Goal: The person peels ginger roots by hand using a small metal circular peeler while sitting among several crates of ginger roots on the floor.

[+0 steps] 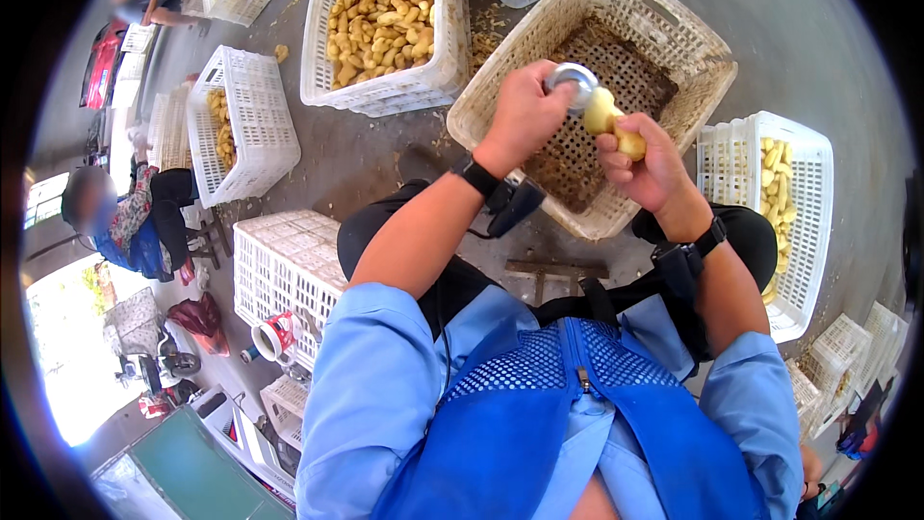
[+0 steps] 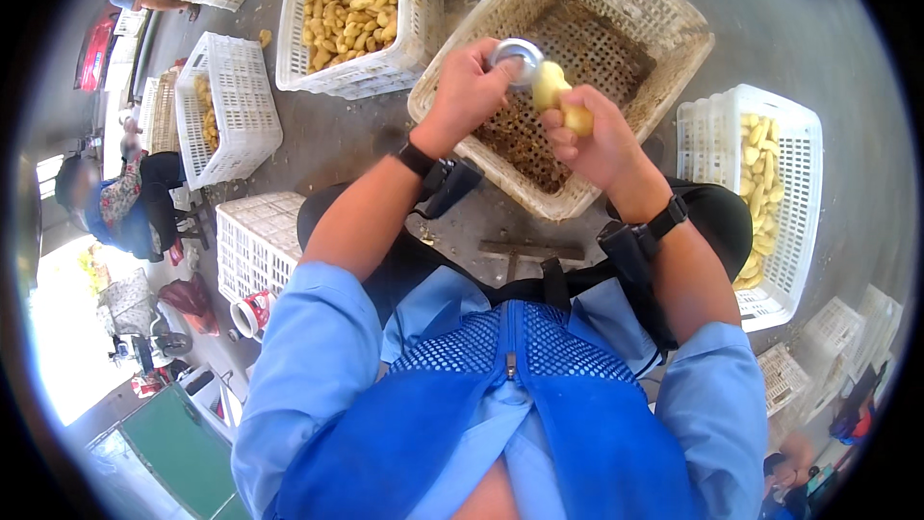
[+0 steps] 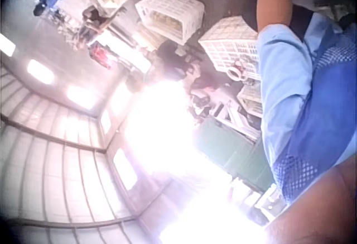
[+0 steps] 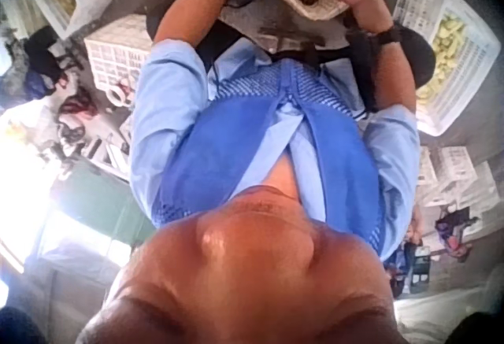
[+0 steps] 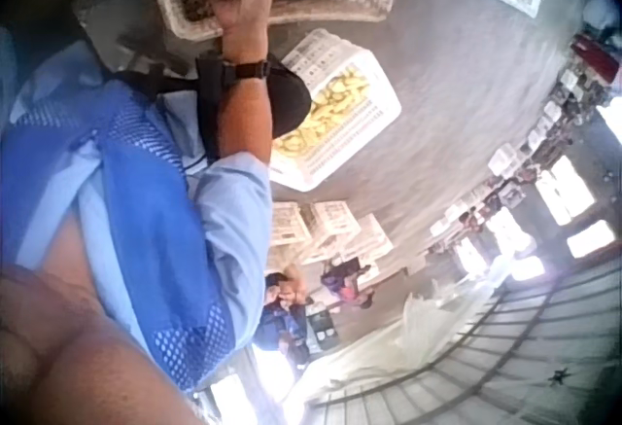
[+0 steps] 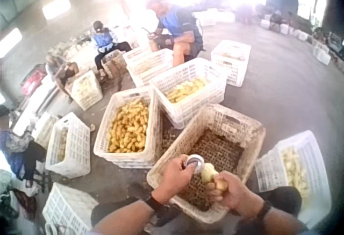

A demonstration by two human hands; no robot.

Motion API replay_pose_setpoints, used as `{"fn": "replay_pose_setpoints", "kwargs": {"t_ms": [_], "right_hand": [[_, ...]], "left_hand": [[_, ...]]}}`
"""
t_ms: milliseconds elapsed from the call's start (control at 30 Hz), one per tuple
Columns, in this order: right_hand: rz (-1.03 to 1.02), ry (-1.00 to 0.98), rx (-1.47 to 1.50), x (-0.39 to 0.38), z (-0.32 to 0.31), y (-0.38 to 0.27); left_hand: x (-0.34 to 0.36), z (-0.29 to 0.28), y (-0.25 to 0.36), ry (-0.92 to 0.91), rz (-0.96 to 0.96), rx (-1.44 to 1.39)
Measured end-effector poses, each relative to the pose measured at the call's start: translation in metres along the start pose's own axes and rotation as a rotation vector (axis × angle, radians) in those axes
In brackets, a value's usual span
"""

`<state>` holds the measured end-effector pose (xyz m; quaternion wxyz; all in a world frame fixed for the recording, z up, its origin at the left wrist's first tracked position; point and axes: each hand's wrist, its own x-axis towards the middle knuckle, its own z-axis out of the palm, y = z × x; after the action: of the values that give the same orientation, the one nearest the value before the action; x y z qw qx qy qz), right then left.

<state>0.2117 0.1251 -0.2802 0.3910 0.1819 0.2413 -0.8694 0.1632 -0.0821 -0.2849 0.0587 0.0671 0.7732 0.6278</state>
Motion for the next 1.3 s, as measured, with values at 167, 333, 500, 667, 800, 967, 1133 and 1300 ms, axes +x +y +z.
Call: {"fn": "replay_pose_setpoints", "kwargs": {"t_ms": [167,333,500,667,800,967,1133,1300], "right_hand": [[-0.018,-0.041,-0.088,-0.003,0.013,0.003],[-0.138,0.023,-0.374,-0.007,0.031,0.01],[-0.252,0.106,-0.765,0.002,0.024,0.018],[-0.292,0.127,-1.036,0.0,0.026,0.019],[-0.367,0.171,-1.153,0.001,0.024,0.021],[-0.494,0.179,-1.318,0.001,0.03,0.02],[-0.562,0.216,-1.34,-0.001,0.024,0.019],[-0.67,0.299,-1.428,0.001,0.026,0.024]], "left_hand": [[0.012,-0.025,-0.017,0.111,-0.146,-0.23],[-0.004,-0.005,0.012,-0.001,-0.256,-0.542],[-0.009,-0.007,0.022,-0.063,-0.164,-0.483],[-0.007,-0.026,0.034,-0.107,-0.104,-0.18],[0.0,-0.034,0.026,-0.014,-0.154,-0.153],[-0.006,-0.034,0.026,-0.068,-0.088,-0.091],[-0.008,-0.029,0.045,-0.099,-0.125,-0.248],[-0.004,-0.033,0.028,-0.03,-0.123,0.009]]}}
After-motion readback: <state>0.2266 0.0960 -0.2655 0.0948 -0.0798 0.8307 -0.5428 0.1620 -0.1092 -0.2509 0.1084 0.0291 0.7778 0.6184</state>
